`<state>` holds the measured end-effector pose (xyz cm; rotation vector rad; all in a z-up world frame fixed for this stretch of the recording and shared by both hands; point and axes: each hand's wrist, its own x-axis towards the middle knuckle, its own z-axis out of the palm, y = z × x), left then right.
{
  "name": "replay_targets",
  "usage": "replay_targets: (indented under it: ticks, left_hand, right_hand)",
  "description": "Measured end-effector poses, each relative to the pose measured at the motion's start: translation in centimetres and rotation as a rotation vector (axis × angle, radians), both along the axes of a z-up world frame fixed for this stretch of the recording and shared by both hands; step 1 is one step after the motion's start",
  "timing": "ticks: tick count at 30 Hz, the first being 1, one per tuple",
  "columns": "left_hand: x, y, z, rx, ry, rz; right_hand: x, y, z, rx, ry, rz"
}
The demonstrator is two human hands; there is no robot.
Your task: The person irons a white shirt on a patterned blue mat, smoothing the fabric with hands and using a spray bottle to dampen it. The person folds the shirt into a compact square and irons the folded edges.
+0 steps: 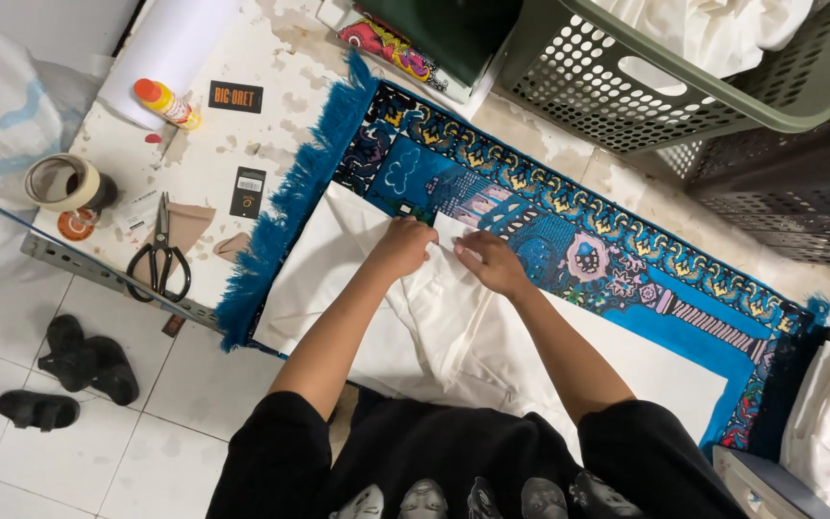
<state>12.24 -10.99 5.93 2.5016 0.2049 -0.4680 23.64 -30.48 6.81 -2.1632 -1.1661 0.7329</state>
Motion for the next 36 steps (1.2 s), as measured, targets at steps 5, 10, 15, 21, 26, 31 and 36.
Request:
replay_targets:
  ticks: [5,10,15,21,26,31,36]
  left_hand:
    - [-0.1,0.2,-1.5,-0.005,-0.051,0.013]
    - [-0.1,0.5,-4.7,0.014,-0.069,0.043]
    - [-2.2,0.9,-1.4,0.257,-0.574,0.218]
    - [-8.0,3.9,-3.8,0.311,-0.083,0.340]
    - [-6.1,4.4,-2.2,0.299,0.113,0.319]
    - [-8.6,-2.6,-0.3,0.335,-0.394,0.476]
    - [-15.4,-16.6,-1.4,0.116,-0.615,0.129]
  right_hand:
    - [-0.3,-0.6,3.0,-0.101,0.266,0.119]
    - [0.7,-0.8,-0.8,-0.172,0.391,0.129]
    - [-0.3,-2.1,-4.5,-0.211,-0.509,0.008]
    - [-6.1,-5.0,-4.2,-0.454,-0.727,0.255]
    - [-6.8,-5.6,-3.9,-0.456,-0.767,0.149]
    - [-10.2,-15.1,-2.1,-0.164,-0.764,-0.088]
    - [-16.0,-32.2,-3.0,-0.274,-0.639,-0.574]
